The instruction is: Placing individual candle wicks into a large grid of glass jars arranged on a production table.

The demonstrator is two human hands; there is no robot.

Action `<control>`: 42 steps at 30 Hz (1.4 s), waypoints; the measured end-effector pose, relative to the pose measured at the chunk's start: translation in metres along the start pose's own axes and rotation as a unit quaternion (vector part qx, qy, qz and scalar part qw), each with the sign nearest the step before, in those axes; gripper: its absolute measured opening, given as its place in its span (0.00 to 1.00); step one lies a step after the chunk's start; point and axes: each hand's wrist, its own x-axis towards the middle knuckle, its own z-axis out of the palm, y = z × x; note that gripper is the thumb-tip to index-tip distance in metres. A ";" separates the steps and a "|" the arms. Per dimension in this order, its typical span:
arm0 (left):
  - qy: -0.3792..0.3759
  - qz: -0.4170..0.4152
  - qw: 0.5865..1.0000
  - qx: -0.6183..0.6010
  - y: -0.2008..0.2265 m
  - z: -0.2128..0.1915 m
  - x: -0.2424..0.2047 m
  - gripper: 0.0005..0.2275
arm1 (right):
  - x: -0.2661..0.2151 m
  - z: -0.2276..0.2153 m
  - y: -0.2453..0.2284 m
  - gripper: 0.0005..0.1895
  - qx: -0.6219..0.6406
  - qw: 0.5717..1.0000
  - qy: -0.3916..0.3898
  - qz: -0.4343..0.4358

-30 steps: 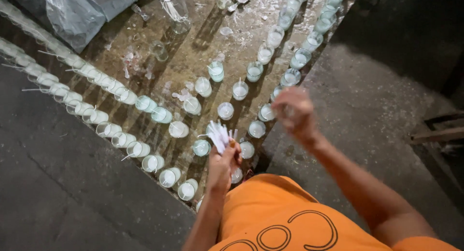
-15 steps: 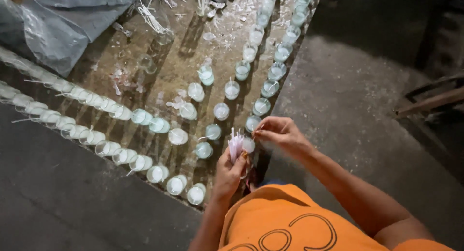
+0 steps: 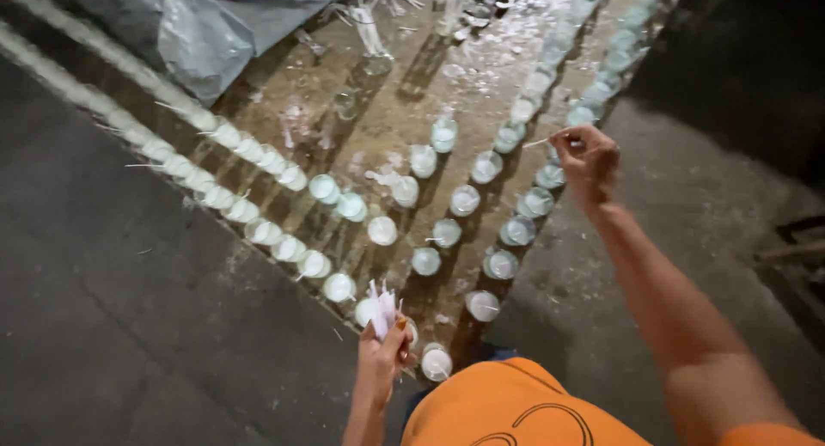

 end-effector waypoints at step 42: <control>-0.077 0.181 0.973 0.122 0.057 0.079 0.019 0.04 | -0.112 0.009 -0.203 0.04 0.401 0.800 -0.424 0.138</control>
